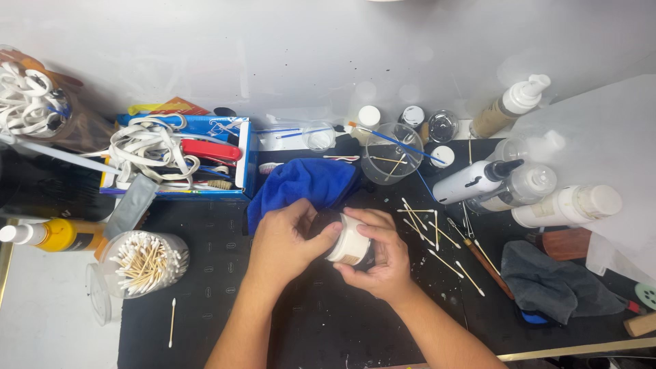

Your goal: The person cleans the white rubber sole of a black sneaker using a cotton swab dipped in a liquid solution. They systematically scrub the textured tread pattern of the sole, repeatedly dipping the swab into a small container of liquid to maintain saturation. The person handles the shoe and the cleaning tools with both hands, focusing on the bottom surface of the footwear.

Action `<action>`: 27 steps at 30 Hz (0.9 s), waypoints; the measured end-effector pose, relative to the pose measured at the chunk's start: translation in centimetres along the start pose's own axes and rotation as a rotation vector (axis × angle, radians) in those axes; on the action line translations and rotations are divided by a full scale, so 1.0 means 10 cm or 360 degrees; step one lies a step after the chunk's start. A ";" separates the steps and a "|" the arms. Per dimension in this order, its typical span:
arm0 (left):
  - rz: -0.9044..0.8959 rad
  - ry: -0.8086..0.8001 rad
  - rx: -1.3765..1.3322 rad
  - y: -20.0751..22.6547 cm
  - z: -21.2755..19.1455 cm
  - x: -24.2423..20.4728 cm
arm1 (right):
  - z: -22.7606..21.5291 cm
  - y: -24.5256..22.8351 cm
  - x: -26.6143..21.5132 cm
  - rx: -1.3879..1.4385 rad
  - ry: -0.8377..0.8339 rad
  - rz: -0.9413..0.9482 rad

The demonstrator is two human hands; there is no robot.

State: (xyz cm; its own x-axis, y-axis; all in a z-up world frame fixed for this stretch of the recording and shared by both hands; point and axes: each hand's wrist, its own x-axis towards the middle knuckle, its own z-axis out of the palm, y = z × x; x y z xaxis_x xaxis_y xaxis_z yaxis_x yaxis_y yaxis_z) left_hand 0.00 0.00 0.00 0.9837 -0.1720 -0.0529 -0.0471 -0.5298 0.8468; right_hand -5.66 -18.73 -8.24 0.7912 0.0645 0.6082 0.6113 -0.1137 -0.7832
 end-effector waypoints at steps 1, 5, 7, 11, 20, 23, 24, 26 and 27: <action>-0.0005 0.0024 0.0026 -0.01 0.03 0.00 | -0.01 -0.02 0.04 -0.0148 0.0011 -0.0066; 0.0032 0.0122 0.0102 -0.06 0.14 0.00 | -0.02 -0.13 0.11 -0.0551 0.0038 -0.0275; 0.0090 0.0118 0.0100 -0.09 0.17 0.00 | -0.03 -0.16 0.11 -0.0557 0.0031 -0.0276; 0.0198 -0.0059 0.0018 -0.15 0.13 0.04 | -0.08 -0.16 0.11 -0.0230 -0.0032 -0.0071; 0.0413 -0.0029 0.0036 -0.20 0.23 0.04 | -0.08 -0.12 -0.01 0.0065 0.0014 0.0061; 0.0652 0.0019 0.0010 -0.22 0.23 0.03 | -0.06 -0.08 -0.09 0.0306 0.0046 0.0151; 0.0720 0.0027 -0.0008 -0.22 0.23 0.04 | -0.06 -0.06 -0.11 0.0335 0.0053 0.0150; 0.0668 -0.0023 0.0055 -0.20 0.18 0.07 | -0.06 0.00 -0.14 0.0568 0.0060 0.0302; 0.0626 -0.0027 0.0084 -0.18 0.18 0.05 | -0.06 0.03 -0.15 0.0695 0.0040 0.0383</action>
State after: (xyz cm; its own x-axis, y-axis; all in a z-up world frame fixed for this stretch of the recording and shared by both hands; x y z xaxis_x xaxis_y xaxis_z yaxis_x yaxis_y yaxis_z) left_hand 0.26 -0.64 -2.51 0.8859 -0.3837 0.2608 -0.4288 -0.4626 0.7760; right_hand -6.71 -19.44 -9.29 0.9133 0.0631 0.4024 0.3666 0.3035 -0.8795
